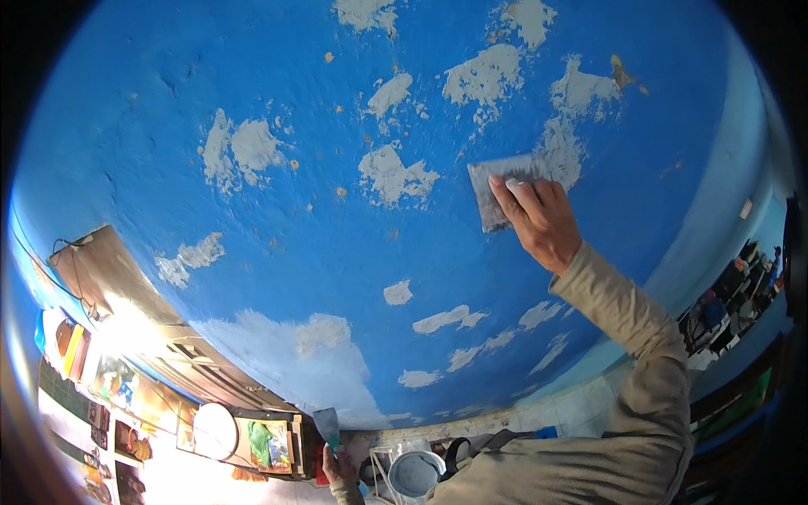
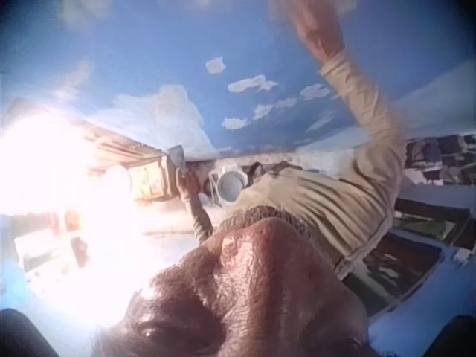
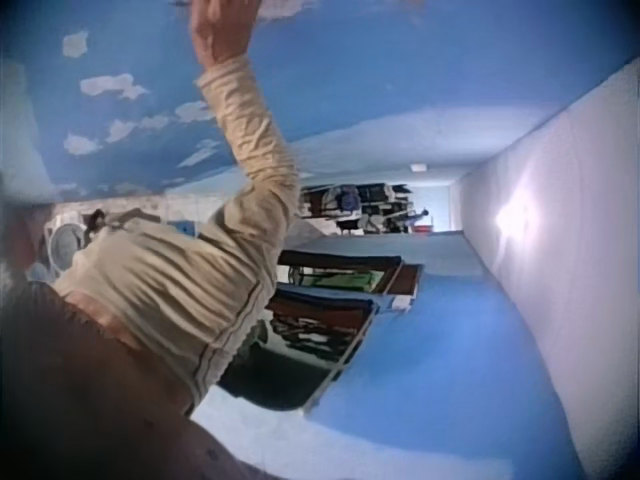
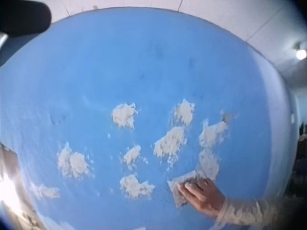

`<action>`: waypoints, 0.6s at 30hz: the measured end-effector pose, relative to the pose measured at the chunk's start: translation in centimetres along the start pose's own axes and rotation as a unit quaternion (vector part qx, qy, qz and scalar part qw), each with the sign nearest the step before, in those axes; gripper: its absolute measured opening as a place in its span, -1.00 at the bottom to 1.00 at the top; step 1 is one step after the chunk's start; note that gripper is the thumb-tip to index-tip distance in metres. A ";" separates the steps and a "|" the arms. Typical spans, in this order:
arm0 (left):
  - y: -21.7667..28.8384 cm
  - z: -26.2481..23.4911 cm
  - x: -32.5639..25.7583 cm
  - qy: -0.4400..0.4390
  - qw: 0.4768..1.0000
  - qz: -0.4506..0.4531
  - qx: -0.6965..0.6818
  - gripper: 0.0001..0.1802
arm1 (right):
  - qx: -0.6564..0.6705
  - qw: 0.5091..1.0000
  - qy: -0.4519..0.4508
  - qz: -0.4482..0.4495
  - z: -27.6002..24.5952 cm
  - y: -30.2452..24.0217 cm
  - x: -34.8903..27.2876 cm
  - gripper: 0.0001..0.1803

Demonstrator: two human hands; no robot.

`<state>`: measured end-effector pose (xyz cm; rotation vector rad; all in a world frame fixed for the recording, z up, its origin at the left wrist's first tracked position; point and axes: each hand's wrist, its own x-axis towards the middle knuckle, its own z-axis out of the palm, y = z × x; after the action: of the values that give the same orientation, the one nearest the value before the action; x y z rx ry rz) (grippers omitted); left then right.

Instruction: The person applies white filler paste to a blue ceiling using a putty knife and a hawk. They repeatedly scoop paste from the hawk and spread it onto damaged areas of the ceiling surface.

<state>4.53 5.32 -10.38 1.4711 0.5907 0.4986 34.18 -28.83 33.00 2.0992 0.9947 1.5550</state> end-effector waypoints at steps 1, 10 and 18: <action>0.2 -0.1 -0.1 0.001 1.000 0.010 -0.004 -0.82 | 0.037 0.999 0.026 0.012 -1.0 0.3 0.4 -0.48; -1.2 0.3 -0.6 -0.033 0.999 -0.027 -0.010 -0.84 | -0.046 0.961 0.196 0.189 -1.4 3.5 9.6 -0.54; 0.6 3.3 1.5 -0.055 0.996 0.055 0.038 -0.84 | -0.022 0.990 0.141 -0.018 0.5 -2.0 7.6 -0.60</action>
<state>7.78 3.79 -9.88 1.5992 0.4479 0.4809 35.18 -21.99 36.82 1.8556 1.0727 1.8739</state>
